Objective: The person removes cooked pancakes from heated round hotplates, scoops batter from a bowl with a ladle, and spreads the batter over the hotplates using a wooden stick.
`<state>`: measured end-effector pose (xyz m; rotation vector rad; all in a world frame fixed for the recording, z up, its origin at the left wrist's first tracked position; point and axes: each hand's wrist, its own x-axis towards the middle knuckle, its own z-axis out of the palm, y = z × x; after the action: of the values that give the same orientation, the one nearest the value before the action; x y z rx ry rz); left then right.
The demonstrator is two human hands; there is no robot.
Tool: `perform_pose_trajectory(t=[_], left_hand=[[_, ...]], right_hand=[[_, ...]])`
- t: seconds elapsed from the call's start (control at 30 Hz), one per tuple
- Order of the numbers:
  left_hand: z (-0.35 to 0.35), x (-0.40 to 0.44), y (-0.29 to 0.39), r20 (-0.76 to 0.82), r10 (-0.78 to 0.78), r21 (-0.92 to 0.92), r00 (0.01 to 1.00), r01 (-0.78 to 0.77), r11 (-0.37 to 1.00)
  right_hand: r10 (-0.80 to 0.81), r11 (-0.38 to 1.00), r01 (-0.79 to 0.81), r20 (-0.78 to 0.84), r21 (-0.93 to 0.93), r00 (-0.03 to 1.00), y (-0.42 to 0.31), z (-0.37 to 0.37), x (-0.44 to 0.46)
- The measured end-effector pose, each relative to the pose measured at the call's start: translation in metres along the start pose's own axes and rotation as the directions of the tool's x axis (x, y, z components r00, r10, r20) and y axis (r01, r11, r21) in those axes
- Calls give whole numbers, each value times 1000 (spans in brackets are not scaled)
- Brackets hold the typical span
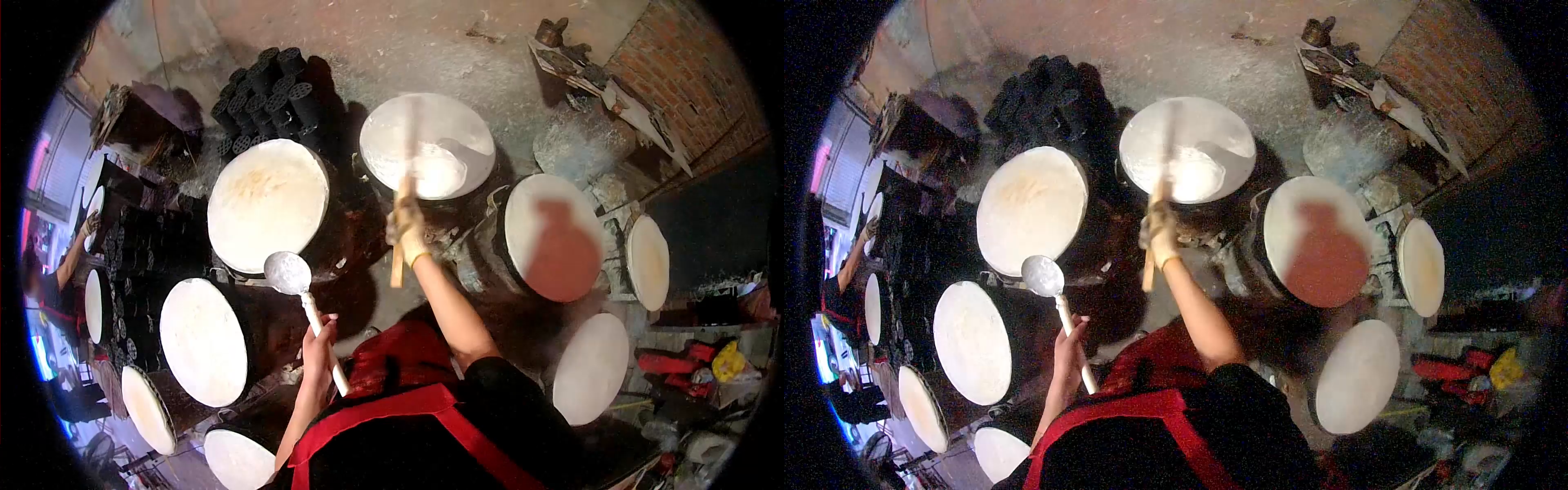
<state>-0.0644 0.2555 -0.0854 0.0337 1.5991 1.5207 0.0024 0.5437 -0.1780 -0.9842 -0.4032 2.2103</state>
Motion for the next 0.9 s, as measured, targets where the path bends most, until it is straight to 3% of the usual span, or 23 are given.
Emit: perform_pose_trajectory(t=[0.03,0.1,0.17,0.23,0.27,0.37,0.4,0.43,0.5,0.53,0.57,0.63,0.67,0.77,0.83,0.87,0.9], left_hand=[[6,2,0,36,-19,21,999,18,1000],[24,1,4,21,-29,-43,999,30,999],[38,8,-2,3,-9,-71,1000,10,997],[48,8,-8,1,-19,-72,1000,19,997],[54,9,-8,16,-28,-57,999,29,998],[76,14,-11,35,-20,-87,999,23,996],[85,14,-13,35,-13,-106,999,16,994],[94,15,-15,35,-6,-123,999,10,992],[112,17,-18,43,-15,-67,999,18,998],[120,19,-18,47,-19,-38,999,21,999],[127,20,-17,28,-33,-2,999,33,999],[142,17,-15,-17,-59,61,998,60,996],[150,18,-13,-28,-45,76,999,47,996],[165,11,-8,-44,-46,80,998,50,996],[177,10,0,-24,-70,2,997,70,998],[179,15,-1,4,-45,-47,999,45,998],[179,17,3,22,-71,-35,997,71,997]], right_hand=[[77,989,-70,52,-131,996,8,-11,-1],[-59,886,26,-57,-462,997,2,-28,-35],[-36,909,-32,-154,-416,987,-27,-72,-44],[-41,899,28,-20,-437,999,-60,-125,-45],[-62,876,7,-97,-483,993,-80,-133,-42],[-4,960,-51,-193,-275,981,-138,-116,-36],[54,997,-46,139,-63,989,-143,-117,-22],[-133,965,120,-40,-234,990,-140,-115,-17],[-165,874,134,-27,-467,986,-128,-100,-19],[-8,879,52,93,-473,996,-121,-122,-9],[-34,717,21,-5,-696,999,-118,-122,-16],[66,838,-60,-10,-542,998,-132,-150,-19],[19,859,-79,-123,-505,992,-141,-159,-9],[-269,823,221,-16,-524,963,-166,-147,22],[-153,961,123,-107,-248,982,-164,-130,59],[-223,682,109,-64,-723,973,-163,-113,51],[-292,200,41,-19,-979,956,-162,-94,43]])
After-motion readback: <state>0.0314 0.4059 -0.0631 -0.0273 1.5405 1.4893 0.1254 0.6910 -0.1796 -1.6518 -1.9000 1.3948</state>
